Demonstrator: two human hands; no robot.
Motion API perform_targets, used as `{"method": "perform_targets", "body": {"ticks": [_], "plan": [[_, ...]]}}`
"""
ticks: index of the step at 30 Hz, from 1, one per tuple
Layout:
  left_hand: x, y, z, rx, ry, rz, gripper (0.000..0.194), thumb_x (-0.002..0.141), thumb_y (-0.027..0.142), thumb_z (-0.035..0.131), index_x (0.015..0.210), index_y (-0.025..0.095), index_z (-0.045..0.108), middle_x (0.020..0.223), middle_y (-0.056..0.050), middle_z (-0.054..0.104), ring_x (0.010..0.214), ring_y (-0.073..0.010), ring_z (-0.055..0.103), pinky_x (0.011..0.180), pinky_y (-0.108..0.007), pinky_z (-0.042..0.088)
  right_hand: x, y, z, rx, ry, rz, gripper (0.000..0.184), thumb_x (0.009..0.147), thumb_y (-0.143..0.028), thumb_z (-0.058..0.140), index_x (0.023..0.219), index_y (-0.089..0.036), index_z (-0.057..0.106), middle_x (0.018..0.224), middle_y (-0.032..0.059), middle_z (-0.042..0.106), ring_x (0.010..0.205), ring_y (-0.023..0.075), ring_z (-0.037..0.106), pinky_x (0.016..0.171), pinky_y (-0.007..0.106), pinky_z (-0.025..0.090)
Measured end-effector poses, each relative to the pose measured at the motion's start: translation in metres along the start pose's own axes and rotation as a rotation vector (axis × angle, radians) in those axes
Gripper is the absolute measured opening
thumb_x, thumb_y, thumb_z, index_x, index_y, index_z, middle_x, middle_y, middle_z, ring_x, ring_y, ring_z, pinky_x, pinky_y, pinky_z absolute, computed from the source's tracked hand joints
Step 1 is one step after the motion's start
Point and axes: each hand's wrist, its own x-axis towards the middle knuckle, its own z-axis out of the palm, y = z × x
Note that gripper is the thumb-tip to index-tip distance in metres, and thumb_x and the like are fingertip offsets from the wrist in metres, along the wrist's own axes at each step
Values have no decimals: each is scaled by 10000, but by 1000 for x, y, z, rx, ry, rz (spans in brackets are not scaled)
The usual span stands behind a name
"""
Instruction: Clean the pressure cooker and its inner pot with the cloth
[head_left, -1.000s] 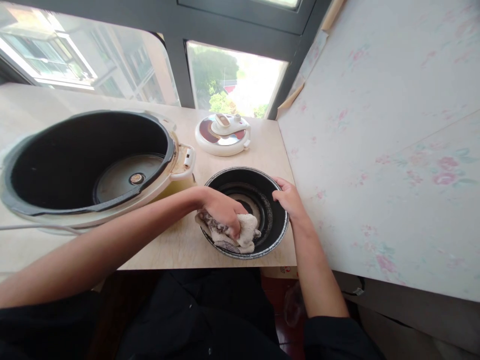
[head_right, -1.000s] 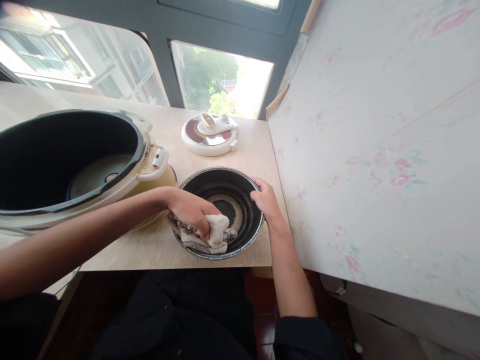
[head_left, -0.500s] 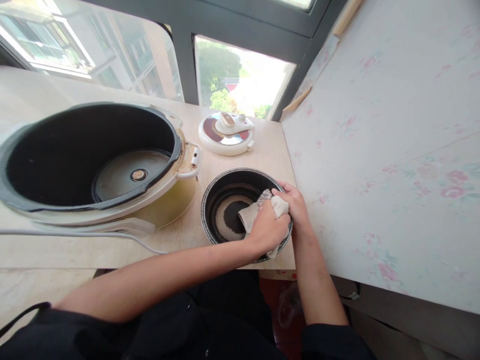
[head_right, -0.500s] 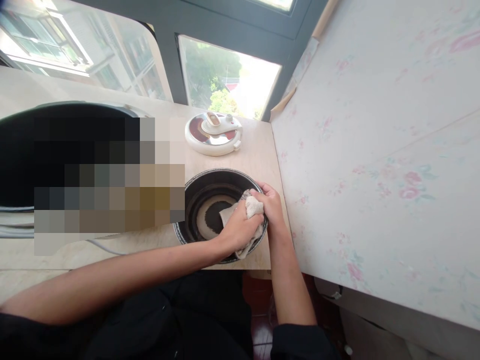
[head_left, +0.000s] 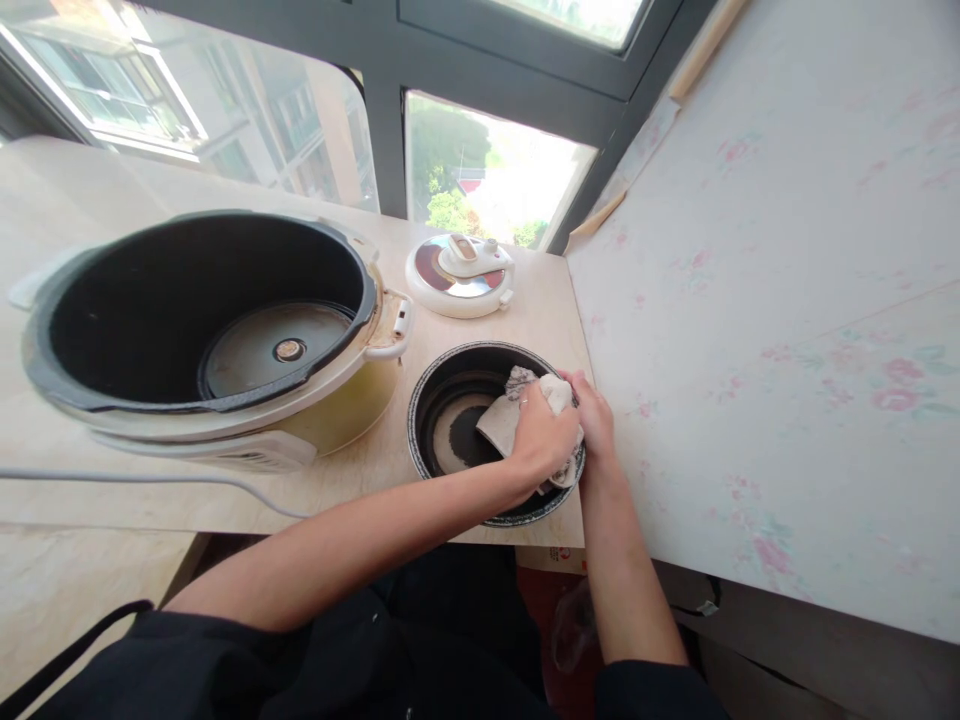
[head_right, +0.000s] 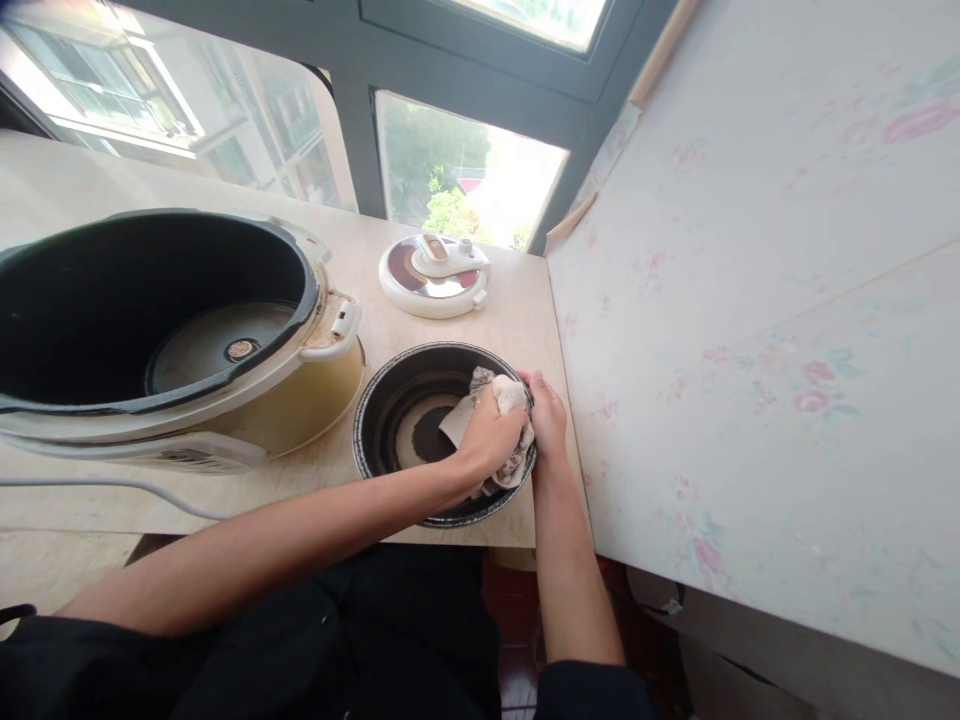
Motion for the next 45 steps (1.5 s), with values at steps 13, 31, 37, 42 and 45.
{"method": "perform_targets", "body": {"ticks": [13,31,37,42,45], "plan": [[-49,-1,-69,447,-531,255,226,755,282,582,976,237,596,1002,-23,708,889,-246,654,750,-315,484,5,-4,-2,-65,-62,-52,510,681,-631,792,908,-176,748,820,49,772,792,225,697,718,320,534],[-29,-5,-140,835,-1003,14,684,539,599,857,1118,276,686,1044,-37,751,947,-282,692,806,-336,518,9,-7,-2,-403,-210,-249,507,843,-635,616,960,-154,726,913,98,779,843,244,703,772,348,512],[-24,-3,-135,773,-1073,-33,733,534,531,864,1195,280,668,1242,-33,724,1153,-305,651,969,-350,492,-2,-15,2,-617,-116,-323,430,944,-541,525,989,-170,738,985,101,787,888,247,705,798,346,497],[-28,-2,-132,863,-1002,-20,738,543,516,829,1220,282,650,1251,-48,719,1150,-325,651,925,-358,512,-16,-27,6,-1076,28,-537,340,1018,-371,468,1113,-172,727,1134,142,758,1013,292,693,814,366,471],[-29,-2,-132,875,-999,-15,714,561,513,810,1217,286,642,1254,-51,715,1145,-324,652,922,-362,513,-21,-29,6,-1175,-2,-607,320,1035,-296,438,1057,-171,732,1101,133,760,972,269,699,780,343,467]]}}
